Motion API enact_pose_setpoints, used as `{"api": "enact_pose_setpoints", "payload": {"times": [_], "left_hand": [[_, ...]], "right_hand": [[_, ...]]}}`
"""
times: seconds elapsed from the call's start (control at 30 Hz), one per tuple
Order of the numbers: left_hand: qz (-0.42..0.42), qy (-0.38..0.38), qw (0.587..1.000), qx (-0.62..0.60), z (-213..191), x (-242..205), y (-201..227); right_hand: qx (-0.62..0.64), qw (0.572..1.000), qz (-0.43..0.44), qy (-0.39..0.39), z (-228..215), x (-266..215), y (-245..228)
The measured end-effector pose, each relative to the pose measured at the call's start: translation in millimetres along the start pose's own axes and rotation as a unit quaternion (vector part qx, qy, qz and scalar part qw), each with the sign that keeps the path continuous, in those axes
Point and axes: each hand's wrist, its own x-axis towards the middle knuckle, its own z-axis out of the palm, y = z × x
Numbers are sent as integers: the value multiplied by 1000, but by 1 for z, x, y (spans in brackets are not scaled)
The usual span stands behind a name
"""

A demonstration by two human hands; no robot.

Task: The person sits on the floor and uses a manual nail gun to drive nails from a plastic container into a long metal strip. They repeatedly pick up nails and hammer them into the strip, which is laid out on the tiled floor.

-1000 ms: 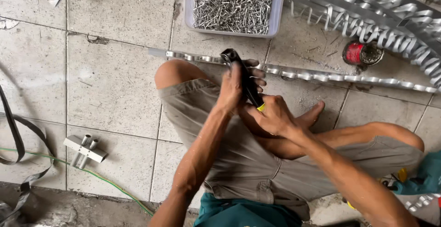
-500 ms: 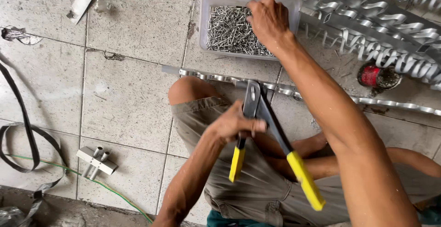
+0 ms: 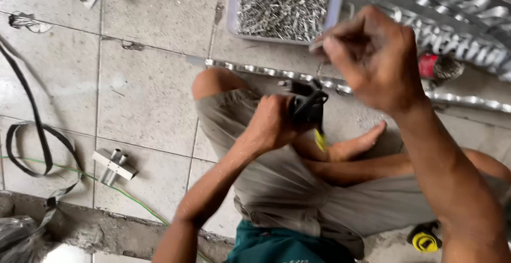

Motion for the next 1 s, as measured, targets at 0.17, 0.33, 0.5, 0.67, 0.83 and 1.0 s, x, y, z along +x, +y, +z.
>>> {"api": "enact_pose_setpoints", "payload": {"times": [0.17,0.33,0.5,0.67,0.83,1.0], "left_hand": [[62,-19,975,213,19,4,26],[88,-20,953,290,40,7,17],[114,10,944,309,46,5,15],[172,27,939,298,35,10,21],[233,74,959,145,-18,10,61],[450,93,887,-34,-17,24,102]], "right_hand": [[-88,995,-32,-14,-27,-63,-37],[-97,994,-37,-37,-39,-91,-25],[-139,988,-47,-47,-44,-99,-16],[-216,971,-44,-93,-35,-96,-6],[-48,996,-17,-78,-33,-99,34],[275,940,202,-4,34,-141,76]]}}
